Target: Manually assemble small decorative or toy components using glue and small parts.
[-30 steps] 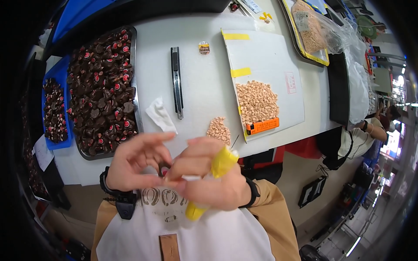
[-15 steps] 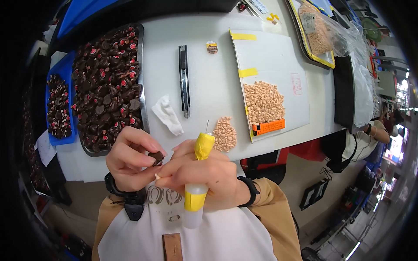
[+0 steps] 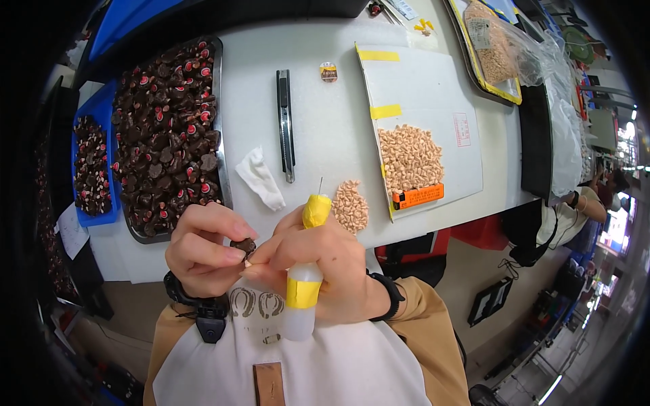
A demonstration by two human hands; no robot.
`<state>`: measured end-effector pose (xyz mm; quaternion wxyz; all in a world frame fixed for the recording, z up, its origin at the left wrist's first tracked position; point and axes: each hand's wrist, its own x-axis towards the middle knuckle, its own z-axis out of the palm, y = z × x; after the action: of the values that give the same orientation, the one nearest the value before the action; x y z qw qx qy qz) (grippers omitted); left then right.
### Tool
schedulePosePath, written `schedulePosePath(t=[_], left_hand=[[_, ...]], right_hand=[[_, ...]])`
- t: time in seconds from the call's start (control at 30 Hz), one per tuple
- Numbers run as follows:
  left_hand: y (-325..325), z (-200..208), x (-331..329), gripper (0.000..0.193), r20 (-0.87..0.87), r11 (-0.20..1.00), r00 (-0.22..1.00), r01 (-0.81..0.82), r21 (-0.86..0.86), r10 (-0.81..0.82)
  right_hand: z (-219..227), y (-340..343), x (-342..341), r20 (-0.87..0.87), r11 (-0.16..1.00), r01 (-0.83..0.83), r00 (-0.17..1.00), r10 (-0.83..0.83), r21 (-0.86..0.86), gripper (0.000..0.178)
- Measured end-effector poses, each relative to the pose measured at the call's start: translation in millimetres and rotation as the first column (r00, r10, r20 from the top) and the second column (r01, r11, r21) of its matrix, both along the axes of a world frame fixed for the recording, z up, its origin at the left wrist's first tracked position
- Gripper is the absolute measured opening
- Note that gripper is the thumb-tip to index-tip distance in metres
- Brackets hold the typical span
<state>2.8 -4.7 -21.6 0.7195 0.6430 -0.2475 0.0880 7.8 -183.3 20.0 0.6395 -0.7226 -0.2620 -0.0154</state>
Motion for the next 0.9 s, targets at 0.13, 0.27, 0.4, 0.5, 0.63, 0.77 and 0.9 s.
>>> schedulePosePath(t=[0.13, 0.27, 0.4, 0.5, 0.63, 0.77, 0.9], left_hand=[[-4.3, -0.6, 1.7, 0.036, 0.036, 1.000, 0.999, 0.014, -0.009, -0.014], [-2.1, 3.9, 0.6, 0.035, 0.006, 0.998, 0.999, 0.051, 0.039, -0.052], [0.1, 10.0, 3.8, 0.035, -0.074, 0.993, 0.994, 0.085, 0.081, -0.079], [0.3, 8.6, 5.6, 0.035, -0.067, 0.990, 0.994, 0.090, 0.105, -0.083], [-1.4, 12.0, 2.8, 0.035, -0.134, 0.989, 0.985, 0.119, 0.091, -0.107], [-1.1, 10.3, 1.3, 0.035, -0.290, 0.992, 0.952, 0.119, 0.052, -0.099], [-0.4, 7.5, 1.3, 0.036, -0.355, 0.994, 0.929, 0.106, -0.015, -0.104]], right_hand=[[-8.3, 4.7, -6.4, -0.016, 0.982, 0.172, 0.985, -0.171, 0.079, 0.032], [-5.4, -4.4, -5.3, 0.012, 0.978, 0.188, 0.982, -0.188, -0.089, 0.033], [9.9, -31.6, 15.1, 0.327, 0.949, 0.071, 0.944, 0.034, -0.306, 0.039], [2.8, -75.0, 22.9, 0.327, 0.719, 0.681, 0.717, -0.616, -0.138, 0.021], [-2.0, -165.9, 71.8, 0.350, 0.568, 0.559, 0.827, -0.441, -0.604, 0.029], [-19.7, -172.1, 102.6, 0.232, 0.564, 0.300, 0.954, -0.191, -0.769, 0.027], [-27.2, -170.0, 111.5, 0.151, 0.586, 0.239, 0.969, -0.196, -0.774, 0.027]])
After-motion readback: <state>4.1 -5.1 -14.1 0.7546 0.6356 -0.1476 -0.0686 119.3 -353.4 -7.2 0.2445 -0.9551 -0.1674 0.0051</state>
